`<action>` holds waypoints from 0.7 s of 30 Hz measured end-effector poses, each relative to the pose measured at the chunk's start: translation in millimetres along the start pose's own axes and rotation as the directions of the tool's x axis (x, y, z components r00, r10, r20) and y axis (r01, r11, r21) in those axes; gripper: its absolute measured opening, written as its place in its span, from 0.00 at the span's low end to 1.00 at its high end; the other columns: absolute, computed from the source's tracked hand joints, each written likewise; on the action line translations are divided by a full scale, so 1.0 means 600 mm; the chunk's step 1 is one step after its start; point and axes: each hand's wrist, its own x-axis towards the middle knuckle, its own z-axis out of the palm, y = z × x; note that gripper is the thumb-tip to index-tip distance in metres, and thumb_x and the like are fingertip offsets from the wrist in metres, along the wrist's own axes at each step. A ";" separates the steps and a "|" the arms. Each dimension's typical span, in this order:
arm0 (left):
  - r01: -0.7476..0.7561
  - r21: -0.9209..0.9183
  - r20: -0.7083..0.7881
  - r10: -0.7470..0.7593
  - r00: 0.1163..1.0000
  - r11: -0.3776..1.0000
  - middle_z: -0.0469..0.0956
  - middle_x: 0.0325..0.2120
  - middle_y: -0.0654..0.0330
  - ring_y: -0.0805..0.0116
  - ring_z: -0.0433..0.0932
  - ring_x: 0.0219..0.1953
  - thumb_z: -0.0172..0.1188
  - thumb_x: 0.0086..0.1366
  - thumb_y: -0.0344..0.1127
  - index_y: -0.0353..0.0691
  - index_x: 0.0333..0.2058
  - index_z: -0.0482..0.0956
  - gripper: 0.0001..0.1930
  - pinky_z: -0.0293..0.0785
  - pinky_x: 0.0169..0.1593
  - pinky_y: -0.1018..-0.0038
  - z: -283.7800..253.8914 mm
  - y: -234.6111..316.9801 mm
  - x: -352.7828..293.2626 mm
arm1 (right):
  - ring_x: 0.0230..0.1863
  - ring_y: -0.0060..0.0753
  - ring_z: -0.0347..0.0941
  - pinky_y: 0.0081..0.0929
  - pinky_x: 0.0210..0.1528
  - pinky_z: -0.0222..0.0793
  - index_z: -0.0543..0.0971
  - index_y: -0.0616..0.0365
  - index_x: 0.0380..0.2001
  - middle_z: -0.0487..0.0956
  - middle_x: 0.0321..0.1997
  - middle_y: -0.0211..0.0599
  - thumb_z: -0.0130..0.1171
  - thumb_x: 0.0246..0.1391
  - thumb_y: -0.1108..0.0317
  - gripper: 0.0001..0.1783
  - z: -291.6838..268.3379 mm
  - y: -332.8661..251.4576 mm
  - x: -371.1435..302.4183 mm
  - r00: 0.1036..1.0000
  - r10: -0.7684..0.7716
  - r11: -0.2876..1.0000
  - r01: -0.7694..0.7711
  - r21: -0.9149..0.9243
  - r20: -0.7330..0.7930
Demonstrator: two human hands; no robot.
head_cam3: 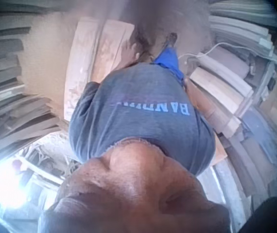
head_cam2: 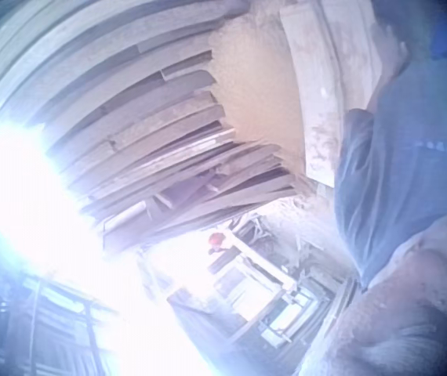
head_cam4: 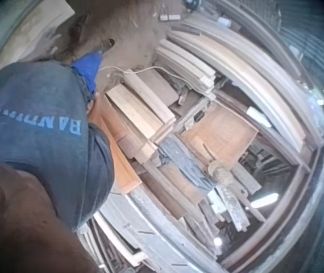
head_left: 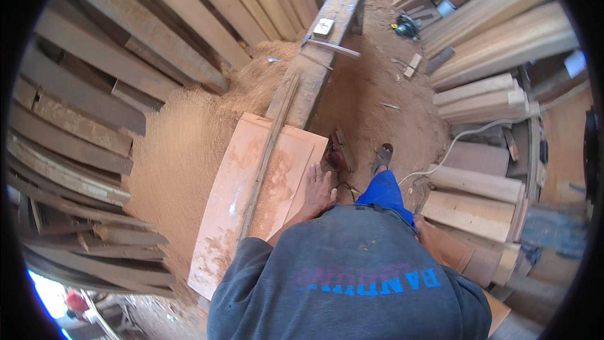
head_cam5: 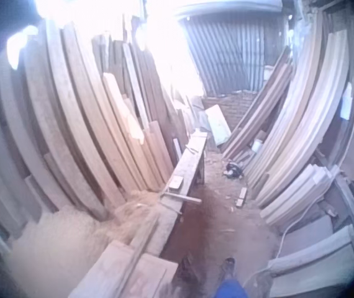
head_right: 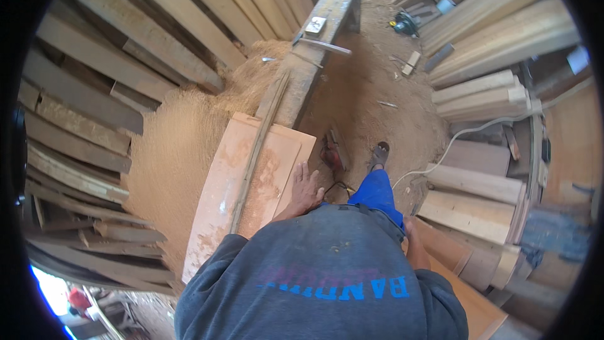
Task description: The person trims the edge of a curved wooden board with a small blade, repositions the board on the workbench, and handles an electric belt sander.
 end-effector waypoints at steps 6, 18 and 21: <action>0.183 0.051 0.056 -0.186 0.981 0.982 0.43 0.74 0.34 0.32 0.40 0.76 0.63 0.59 0.49 0.40 0.63 0.72 0.35 0.40 0.76 0.44 -0.011 0.030 0.094 | 0.27 0.39 0.77 0.40 0.29 0.70 0.84 0.66 0.28 0.82 0.27 0.48 0.53 0.55 0.63 0.17 -0.139 -0.287 0.204 0.992 -0.098 0.984 0.085 0.156 0.077; 0.487 -0.870 0.268 -0.750 0.605 0.082 0.81 0.52 0.49 0.62 0.82 0.51 0.58 0.71 0.47 0.42 0.61 0.74 0.24 0.77 0.55 0.64 0.077 0.175 0.168 | 0.63 0.62 0.70 0.50 0.65 0.66 0.75 0.59 0.57 0.74 0.62 0.58 0.59 0.58 0.62 0.24 -0.206 -1.042 0.192 0.410 -0.786 0.167 0.862 -0.479 0.463; 0.032 -0.836 0.544 -0.821 0.173 -0.548 0.81 0.52 0.52 0.62 0.82 0.51 0.50 0.75 0.51 0.40 0.62 0.72 0.26 0.79 0.54 0.63 0.109 0.186 0.049 | 0.70 0.59 0.63 0.51 0.70 0.61 0.69 0.57 0.65 0.66 0.72 0.52 0.60 0.57 0.62 0.32 -0.117 -1.148 0.062 0.269 -0.764 -0.088 0.858 -0.507 0.587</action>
